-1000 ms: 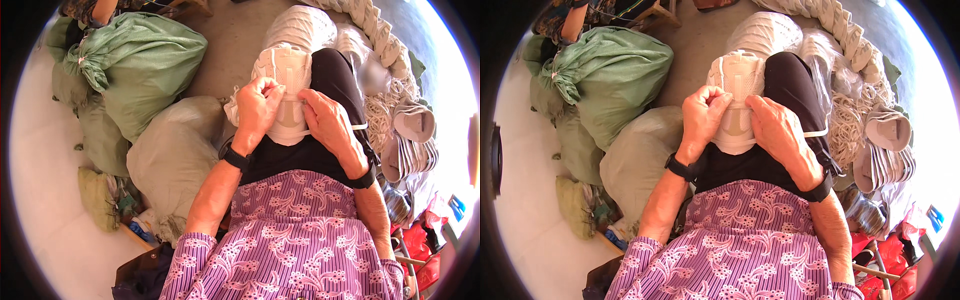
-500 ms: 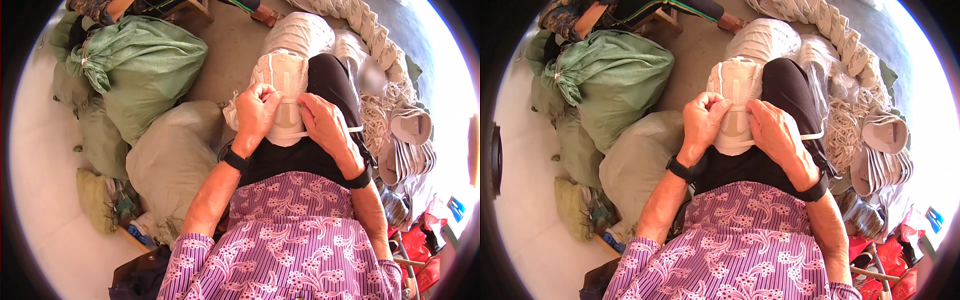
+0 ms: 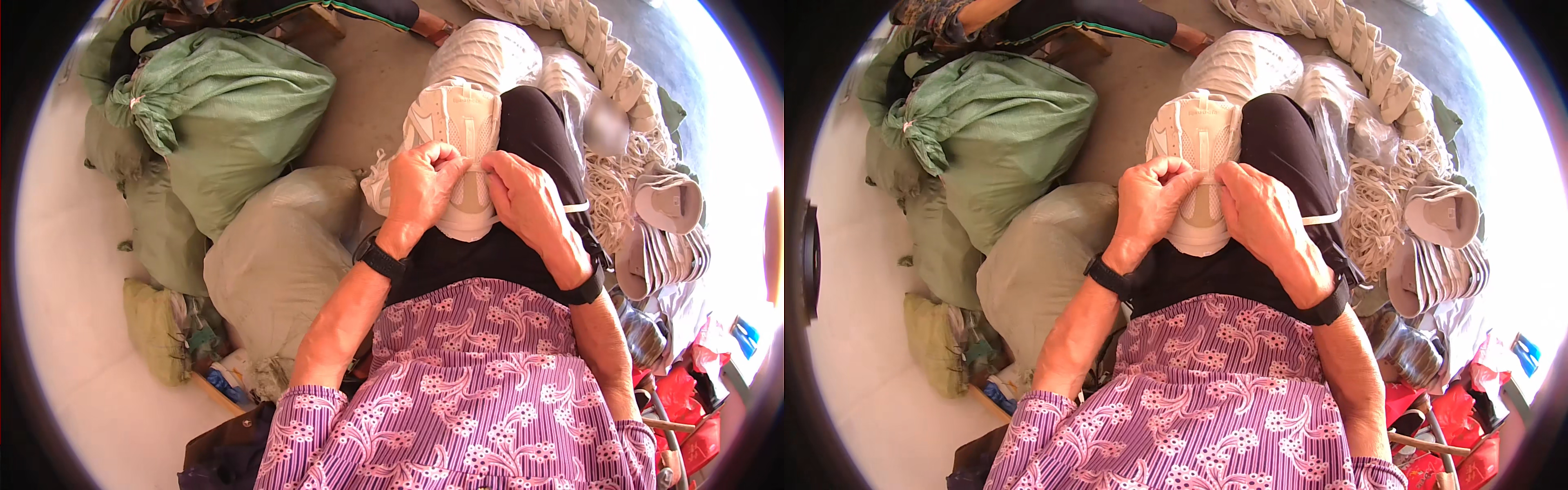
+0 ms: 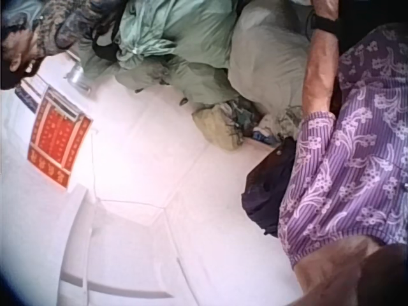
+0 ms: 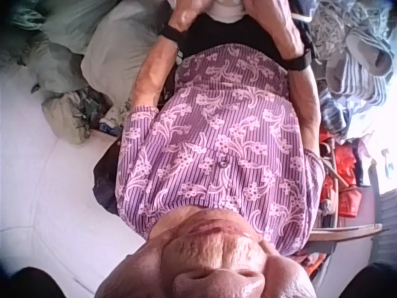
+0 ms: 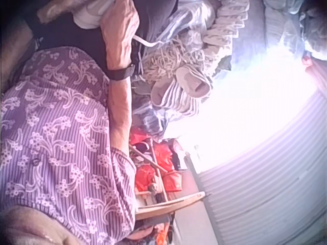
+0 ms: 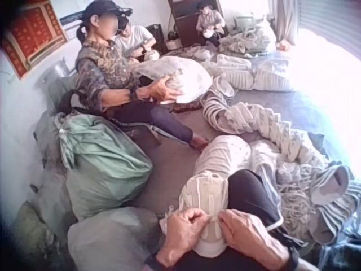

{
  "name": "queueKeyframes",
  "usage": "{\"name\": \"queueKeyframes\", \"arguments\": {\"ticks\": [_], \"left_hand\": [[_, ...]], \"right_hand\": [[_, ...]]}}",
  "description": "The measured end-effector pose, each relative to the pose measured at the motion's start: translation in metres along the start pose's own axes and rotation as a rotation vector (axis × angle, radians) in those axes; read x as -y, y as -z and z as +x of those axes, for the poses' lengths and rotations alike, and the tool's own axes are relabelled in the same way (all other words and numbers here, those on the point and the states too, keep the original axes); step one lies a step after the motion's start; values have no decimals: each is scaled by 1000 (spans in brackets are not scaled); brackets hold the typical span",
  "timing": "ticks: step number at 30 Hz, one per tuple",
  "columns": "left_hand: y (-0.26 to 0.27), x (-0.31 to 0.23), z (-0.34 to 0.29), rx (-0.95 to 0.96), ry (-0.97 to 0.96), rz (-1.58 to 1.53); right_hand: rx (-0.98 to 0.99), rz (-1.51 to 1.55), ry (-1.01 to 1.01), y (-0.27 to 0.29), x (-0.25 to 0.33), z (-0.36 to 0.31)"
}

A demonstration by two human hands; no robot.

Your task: Lacing white athletic shoe components (tongues).

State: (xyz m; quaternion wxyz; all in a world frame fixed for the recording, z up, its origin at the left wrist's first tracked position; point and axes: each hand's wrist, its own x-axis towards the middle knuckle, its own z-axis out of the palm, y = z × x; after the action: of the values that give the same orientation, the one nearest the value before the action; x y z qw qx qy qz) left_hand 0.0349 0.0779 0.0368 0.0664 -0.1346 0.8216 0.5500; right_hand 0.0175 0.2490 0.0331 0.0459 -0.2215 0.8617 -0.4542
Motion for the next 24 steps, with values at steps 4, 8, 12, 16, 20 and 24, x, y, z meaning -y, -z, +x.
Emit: {"name": "queueKeyframes", "arguments": {"ticks": [4,8,12,16,20,24], "left_hand": [[0,2,-3,-189,-148,141],[2,6,-9,-186,-152,182],[-1,9,-6,-192,-182,201],[-7,12,6,-219,-231,262],[-11,13,10,-196,-289,268],[-7,11,8,-71,-274,251]], "right_hand": [[-7,80,-27,5,1,3],[6,100,-60,6,1,4],[25,44,-36,2,1,5],[26,27,-18,1,0,4],[28,18,-17,1,-3,4],[-42,12,22,-3,-8,13]]}}
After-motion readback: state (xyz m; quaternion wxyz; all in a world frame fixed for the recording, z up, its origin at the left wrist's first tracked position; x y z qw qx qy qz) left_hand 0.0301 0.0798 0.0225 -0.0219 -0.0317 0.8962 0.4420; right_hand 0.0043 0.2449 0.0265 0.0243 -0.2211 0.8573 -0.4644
